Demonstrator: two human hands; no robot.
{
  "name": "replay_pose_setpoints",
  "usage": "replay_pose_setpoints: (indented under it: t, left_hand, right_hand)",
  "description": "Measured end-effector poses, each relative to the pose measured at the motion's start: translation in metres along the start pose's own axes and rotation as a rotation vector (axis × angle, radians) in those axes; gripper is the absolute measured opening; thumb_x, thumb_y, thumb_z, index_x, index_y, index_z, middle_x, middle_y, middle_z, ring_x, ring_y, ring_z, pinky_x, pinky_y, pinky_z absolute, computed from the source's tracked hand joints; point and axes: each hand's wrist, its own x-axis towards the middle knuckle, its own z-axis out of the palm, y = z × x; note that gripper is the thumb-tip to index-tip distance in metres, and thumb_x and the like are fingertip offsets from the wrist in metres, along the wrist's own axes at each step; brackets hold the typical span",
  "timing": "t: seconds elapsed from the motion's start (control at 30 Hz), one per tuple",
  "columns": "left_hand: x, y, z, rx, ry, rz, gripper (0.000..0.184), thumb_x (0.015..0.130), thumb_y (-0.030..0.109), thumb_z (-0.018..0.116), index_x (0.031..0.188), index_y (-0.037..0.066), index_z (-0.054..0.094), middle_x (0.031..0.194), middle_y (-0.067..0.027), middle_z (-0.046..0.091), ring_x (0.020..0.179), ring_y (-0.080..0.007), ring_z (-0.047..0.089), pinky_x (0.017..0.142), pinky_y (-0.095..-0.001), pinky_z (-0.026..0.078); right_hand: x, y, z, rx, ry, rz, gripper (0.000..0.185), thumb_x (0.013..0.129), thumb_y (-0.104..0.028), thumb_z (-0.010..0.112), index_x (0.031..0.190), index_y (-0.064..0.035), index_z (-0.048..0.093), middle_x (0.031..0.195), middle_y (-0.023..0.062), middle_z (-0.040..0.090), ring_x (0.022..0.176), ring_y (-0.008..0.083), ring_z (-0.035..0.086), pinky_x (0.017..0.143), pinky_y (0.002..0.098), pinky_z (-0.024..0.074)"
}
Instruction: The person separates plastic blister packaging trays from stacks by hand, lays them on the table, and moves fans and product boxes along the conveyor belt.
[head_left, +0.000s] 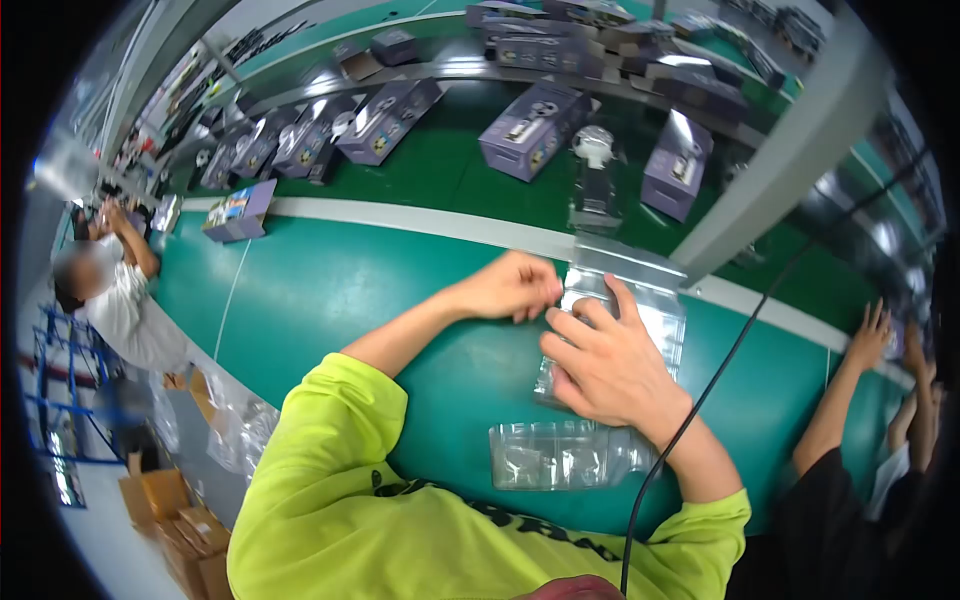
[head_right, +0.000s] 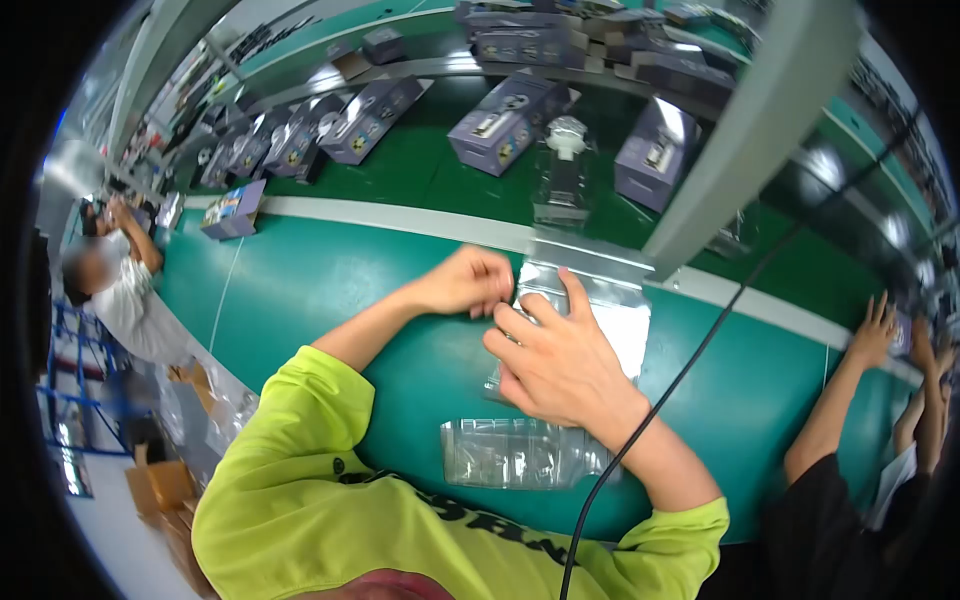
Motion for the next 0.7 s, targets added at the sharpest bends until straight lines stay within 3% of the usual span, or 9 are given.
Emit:
replay_pose_setpoints:
  t: [0.03, 0.2, 0.53, 0.7]
  left_hand:
    - [-0.005, -0.009, 0.001, -0.083, -0.102, 0.004, 0.019, 0.096, 0.014, 0.061, 0.080, 0.005, 0.064, 0.063, -0.0023, 0.060, 0.050, -0.0062, 0.050, 0.043, -0.0203, 0.041]
    - [-0.005, -0.012, -0.017, -0.166, -0.220, -0.059, 0.017, 0.095, 0.011, 0.062, 0.080, 0.006, 0.063, 0.063, -0.0024, 0.060, 0.050, -0.0059, 0.050, 0.043, -0.0198, 0.040]
    - [-0.023, -0.004, -0.043, -0.095, -0.330, -0.034, 0.017, 0.095, 0.012, 0.064, 0.078, 0.007, 0.062, 0.062, -0.0009, 0.058, 0.049, -0.0049, 0.048, 0.042, -0.0167, 0.035]
    - [-0.029, -0.015, -0.046, -0.249, -0.381, -0.006, 0.020, 0.095, 0.016, 0.065, 0.079, 0.006, 0.061, 0.060, -0.0001, 0.056, 0.048, -0.0038, 0.043, 0.042, -0.0163, 0.029]
  right_hand:
    - [0.006, -0.001, 0.004, 0.006, -0.014, 0.003, 0.022, 0.077, -0.023, 0.061, 0.094, -0.0101, 0.056, 0.112, 0.0042, 0.058, 0.101, 0.0254, 0.053, 0.113, 0.0587, 0.0280]
    - [0.027, -0.010, 0.008, 0.068, 0.014, 0.026, 0.025, 0.076, -0.020, 0.063, 0.097, -0.0085, 0.058, 0.113, 0.0045, 0.060, 0.100, 0.0265, 0.053, 0.112, 0.0547, 0.0299]
    - [0.054, -0.024, 0.012, 0.142, 0.032, 0.019, 0.025, 0.074, -0.017, 0.065, 0.096, -0.0073, 0.060, 0.111, 0.0034, 0.061, 0.096, 0.0255, 0.052, 0.111, 0.0515, 0.0332]
    - [0.070, -0.031, 0.015, 0.159, -0.010, -0.002, 0.021, 0.074, -0.016, 0.066, 0.092, -0.0074, 0.061, 0.109, 0.0031, 0.061, 0.093, 0.0247, 0.051, 0.108, 0.0494, 0.0358]
